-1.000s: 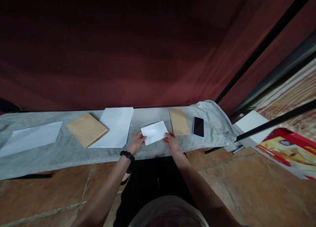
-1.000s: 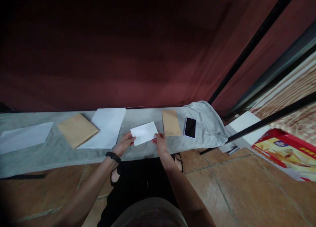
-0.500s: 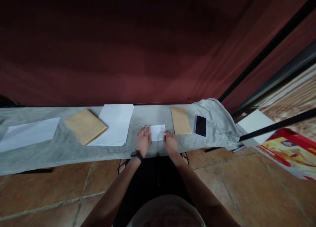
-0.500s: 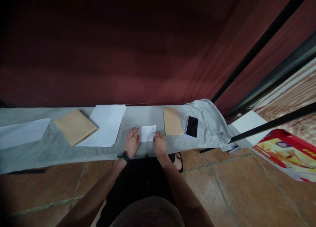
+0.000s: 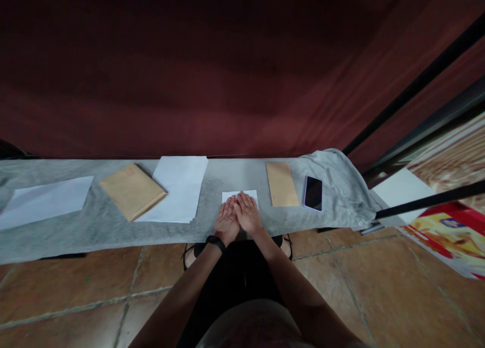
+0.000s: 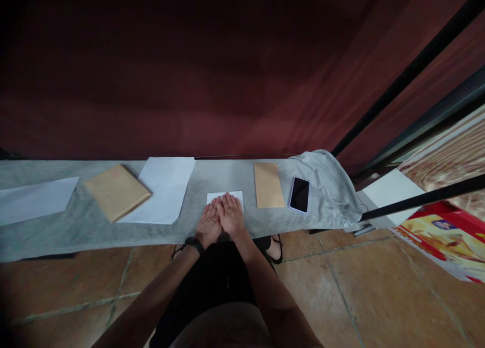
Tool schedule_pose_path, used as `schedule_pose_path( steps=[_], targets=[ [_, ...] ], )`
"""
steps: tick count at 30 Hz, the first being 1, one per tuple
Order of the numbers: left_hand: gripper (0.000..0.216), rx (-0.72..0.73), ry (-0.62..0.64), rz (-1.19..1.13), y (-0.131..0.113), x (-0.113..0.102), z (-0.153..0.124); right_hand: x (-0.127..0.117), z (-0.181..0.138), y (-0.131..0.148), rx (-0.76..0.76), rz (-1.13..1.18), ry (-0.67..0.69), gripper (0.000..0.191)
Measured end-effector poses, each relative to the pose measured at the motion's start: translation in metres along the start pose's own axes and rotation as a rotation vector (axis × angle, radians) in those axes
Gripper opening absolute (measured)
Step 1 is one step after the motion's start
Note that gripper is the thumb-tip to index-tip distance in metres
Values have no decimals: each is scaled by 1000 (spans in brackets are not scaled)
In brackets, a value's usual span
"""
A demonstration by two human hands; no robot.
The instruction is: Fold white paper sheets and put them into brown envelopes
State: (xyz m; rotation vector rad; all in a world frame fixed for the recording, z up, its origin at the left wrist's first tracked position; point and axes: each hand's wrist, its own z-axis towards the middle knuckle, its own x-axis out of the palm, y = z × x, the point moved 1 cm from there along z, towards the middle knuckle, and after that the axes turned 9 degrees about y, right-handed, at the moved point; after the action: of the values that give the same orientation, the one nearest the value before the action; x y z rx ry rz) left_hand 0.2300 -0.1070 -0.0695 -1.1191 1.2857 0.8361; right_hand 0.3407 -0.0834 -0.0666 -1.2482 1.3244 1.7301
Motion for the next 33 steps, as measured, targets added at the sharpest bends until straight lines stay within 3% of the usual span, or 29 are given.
schedule_pose_path(
  steps=[6,11,14,21,28,33],
  targets=[
    [64,-110,-82,-66,11,0,0,-1,-9,-28,4,-90,-66,58],
    [64,-157,-76,-66,23,-6,4,-5,-13,-34,39,-121,-90,61],
    [63,-197,-95,-49,17,-9,8,-6,-15,-34,59,-129,-79,63],
    [60,-9,-15,-75,-14,-3,21,-7,-17,-34,83,-118,-21,57],
    [69,-76,-14,-57,16,-6,20,-4,-17,-37,56,-117,-69,58],
    [70,-96,-43,-53,20,-5,17,-9,-12,-31,103,-94,-23,56]
  ],
)
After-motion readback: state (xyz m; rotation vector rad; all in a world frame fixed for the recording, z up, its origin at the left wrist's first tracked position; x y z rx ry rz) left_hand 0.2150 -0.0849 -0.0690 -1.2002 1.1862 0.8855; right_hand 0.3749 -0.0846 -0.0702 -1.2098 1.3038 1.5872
